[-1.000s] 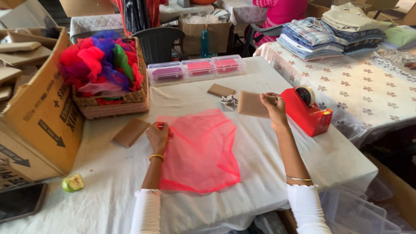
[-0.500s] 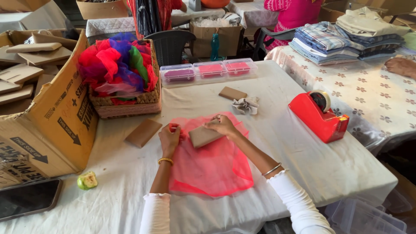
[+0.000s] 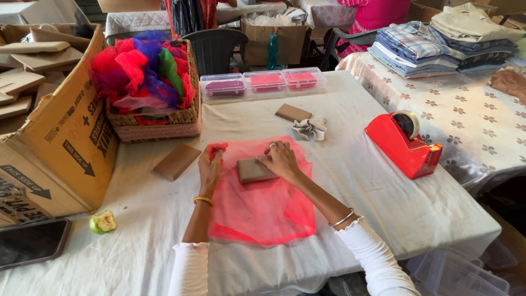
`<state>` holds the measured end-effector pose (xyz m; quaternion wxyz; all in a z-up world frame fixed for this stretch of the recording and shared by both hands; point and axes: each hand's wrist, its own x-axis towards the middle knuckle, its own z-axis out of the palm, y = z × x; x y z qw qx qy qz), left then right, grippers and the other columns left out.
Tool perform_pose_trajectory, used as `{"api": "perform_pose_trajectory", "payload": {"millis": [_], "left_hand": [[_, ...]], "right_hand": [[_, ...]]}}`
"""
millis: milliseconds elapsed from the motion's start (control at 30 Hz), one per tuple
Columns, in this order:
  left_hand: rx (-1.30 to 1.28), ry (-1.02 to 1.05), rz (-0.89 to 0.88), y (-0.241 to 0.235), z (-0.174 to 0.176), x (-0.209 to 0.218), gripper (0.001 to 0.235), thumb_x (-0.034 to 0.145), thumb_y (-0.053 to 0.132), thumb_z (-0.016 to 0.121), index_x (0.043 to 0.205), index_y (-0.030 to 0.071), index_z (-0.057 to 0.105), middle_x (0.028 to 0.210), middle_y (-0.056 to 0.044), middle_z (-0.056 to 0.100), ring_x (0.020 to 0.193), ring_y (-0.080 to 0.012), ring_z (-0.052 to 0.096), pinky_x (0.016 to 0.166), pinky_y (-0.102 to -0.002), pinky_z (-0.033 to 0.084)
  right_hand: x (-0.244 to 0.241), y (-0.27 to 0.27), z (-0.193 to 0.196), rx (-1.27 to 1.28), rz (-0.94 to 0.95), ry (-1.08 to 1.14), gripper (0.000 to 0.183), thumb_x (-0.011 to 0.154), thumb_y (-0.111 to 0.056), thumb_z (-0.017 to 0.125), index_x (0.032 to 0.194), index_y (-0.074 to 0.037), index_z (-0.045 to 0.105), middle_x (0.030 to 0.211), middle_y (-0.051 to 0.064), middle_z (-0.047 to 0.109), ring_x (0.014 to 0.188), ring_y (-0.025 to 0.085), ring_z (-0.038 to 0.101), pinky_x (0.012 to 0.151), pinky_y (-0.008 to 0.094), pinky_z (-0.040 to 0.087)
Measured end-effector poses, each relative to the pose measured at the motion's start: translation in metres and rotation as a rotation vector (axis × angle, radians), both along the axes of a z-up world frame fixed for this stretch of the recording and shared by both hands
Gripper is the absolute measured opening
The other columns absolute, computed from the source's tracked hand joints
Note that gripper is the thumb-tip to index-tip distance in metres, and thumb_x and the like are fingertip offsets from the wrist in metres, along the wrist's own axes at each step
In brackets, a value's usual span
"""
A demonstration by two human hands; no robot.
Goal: Cleaning small cardboard pieces with a cloth and wrapping one in pink fabric before placing it in a clear plastic box.
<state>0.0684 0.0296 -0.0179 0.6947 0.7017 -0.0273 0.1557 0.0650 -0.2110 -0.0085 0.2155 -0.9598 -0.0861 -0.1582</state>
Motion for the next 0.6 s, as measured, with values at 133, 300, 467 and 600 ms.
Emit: {"api": "perform_pose_trajectory", "payload": {"millis": [133,300,467,600], "left_hand": [[-0.171,-0.178,-0.236,0.006,0.005,0.001,0.012,0.100,0.011,0.055,0.097,0.005,0.066,0.116,-0.011,0.076,0.101,-0.0128,0.061,0.091,-0.026,0.046],[-0.076,0.120,-0.598,0.020,0.020,-0.008,0.017,0.095,0.008,0.049,0.087,0.007,0.064,0.094,-0.012,0.077,0.104,-0.0203,0.071,0.099,-0.031,0.046],[-0.073,0.034,-0.585,0.032,0.006,0.002,0.021,0.092,0.005,0.043,0.083,0.003,0.062,0.079,-0.012,0.073,0.100,-0.0230,0.075,0.102,-0.036,0.052],[-0.102,-0.096,-0.397,0.033,-0.011,0.014,0.025,0.092,0.003,0.040,0.082,0.000,0.062,0.076,-0.010,0.068,0.085,-0.0212,0.071,0.093,-0.035,0.057]], "right_hand": [[0.005,-0.007,-0.001,0.123,0.175,-0.152,0.044,0.087,-0.031,0.077,0.121,-0.008,0.062,0.130,0.013,0.063,0.126,0.036,0.054,0.102,0.047,0.049],[-0.005,-0.006,0.022,0.034,0.421,-0.376,0.064,0.083,-0.008,0.073,0.143,-0.005,0.053,0.152,0.020,0.050,0.138,0.040,0.044,0.110,0.050,0.040],[0.004,-0.027,0.022,-0.069,0.512,-0.382,0.027,0.082,-0.017,0.079,0.105,-0.010,0.068,0.134,0.011,0.064,0.131,0.032,0.053,0.108,0.049,0.042],[-0.010,-0.036,0.024,0.045,0.529,-0.356,0.018,0.086,-0.025,0.080,0.087,-0.010,0.069,0.105,0.002,0.075,0.110,0.021,0.068,0.101,0.042,0.048]]}}
